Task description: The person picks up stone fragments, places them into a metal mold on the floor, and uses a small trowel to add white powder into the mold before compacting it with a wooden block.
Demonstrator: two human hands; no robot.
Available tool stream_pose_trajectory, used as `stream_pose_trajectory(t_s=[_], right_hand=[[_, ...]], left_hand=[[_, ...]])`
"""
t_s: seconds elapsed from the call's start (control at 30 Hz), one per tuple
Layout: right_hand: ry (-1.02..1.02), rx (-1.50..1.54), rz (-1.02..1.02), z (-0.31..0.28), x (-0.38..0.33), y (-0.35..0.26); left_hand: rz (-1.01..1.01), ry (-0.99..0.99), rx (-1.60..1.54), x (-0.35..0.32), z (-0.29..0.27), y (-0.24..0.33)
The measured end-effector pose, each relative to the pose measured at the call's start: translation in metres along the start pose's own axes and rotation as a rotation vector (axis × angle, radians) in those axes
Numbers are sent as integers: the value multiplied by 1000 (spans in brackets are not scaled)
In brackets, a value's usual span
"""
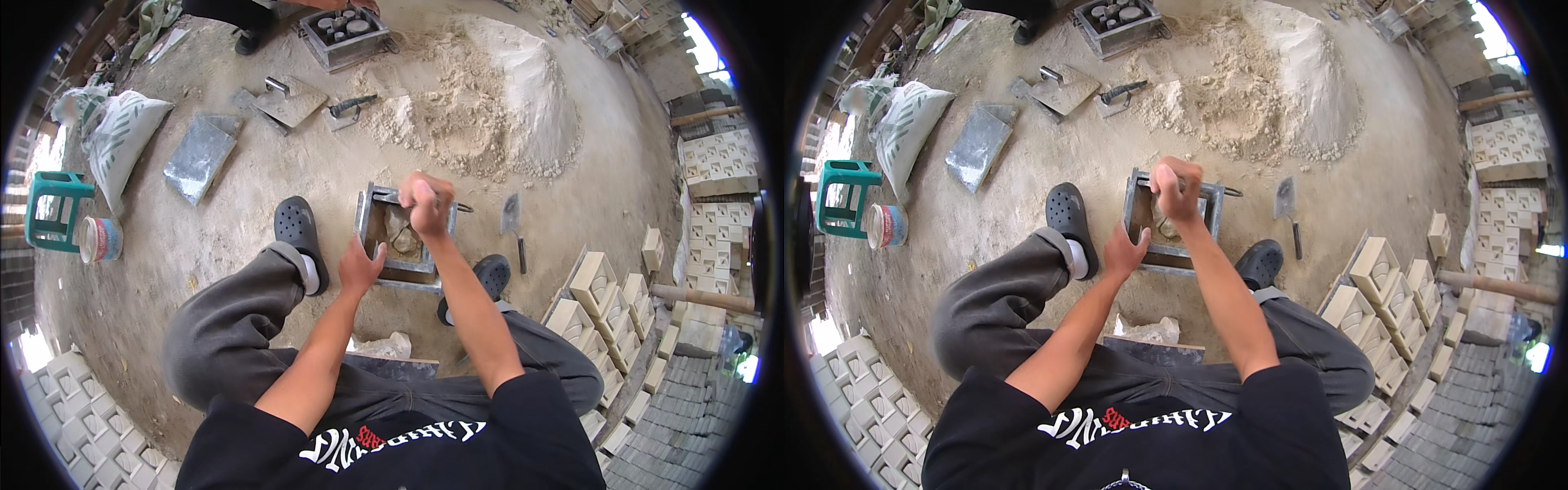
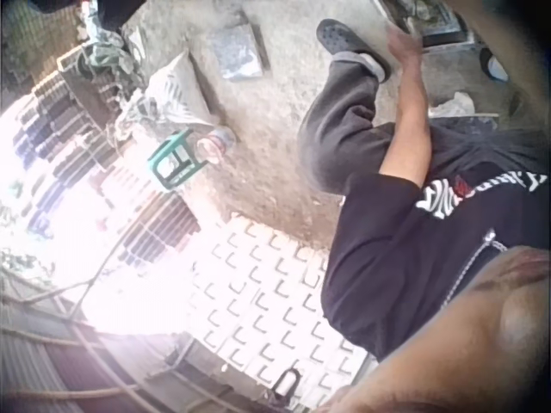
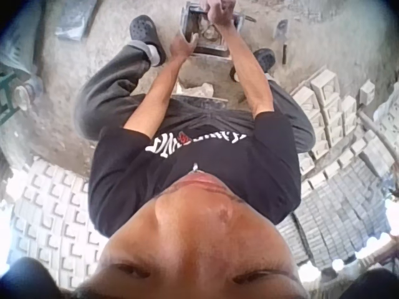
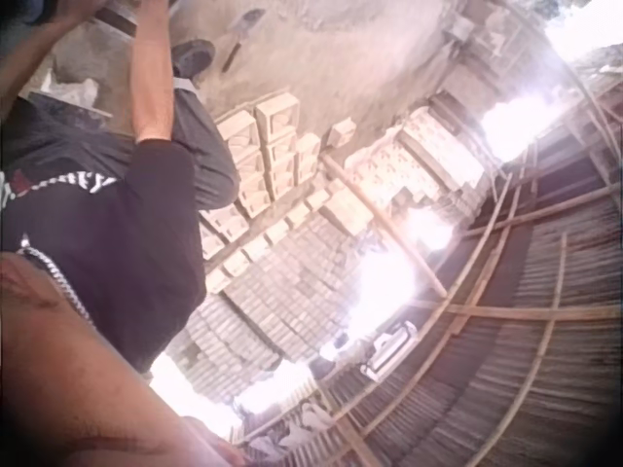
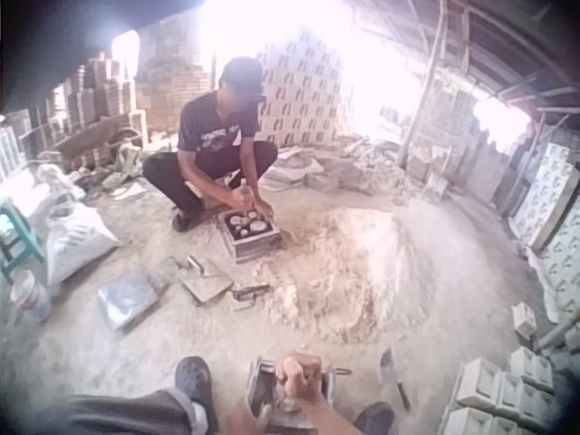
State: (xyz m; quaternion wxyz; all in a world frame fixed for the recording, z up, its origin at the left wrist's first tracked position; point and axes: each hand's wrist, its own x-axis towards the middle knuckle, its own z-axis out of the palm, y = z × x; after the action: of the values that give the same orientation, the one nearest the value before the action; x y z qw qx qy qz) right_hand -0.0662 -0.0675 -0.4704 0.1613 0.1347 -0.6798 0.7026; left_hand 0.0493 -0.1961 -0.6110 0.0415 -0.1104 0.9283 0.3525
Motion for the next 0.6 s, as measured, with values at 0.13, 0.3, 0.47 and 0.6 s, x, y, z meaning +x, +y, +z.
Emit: stream_pose_trajectory(t_s=[0.13,0.3,0.47,0.6], right_hand=[[23,10,60,6,25,-16],[-110,1,98,-5,9,10],[-1,106,65,0,10,-14],[-27,39,96,-2,19,-10]], left_hand=[[-24,-21,7,1,-3,-4],[-8,-8,-27,-2,3,-4],[22,56,-7,-1,0,-6],[-23,-4,-45,2,-1,1]])
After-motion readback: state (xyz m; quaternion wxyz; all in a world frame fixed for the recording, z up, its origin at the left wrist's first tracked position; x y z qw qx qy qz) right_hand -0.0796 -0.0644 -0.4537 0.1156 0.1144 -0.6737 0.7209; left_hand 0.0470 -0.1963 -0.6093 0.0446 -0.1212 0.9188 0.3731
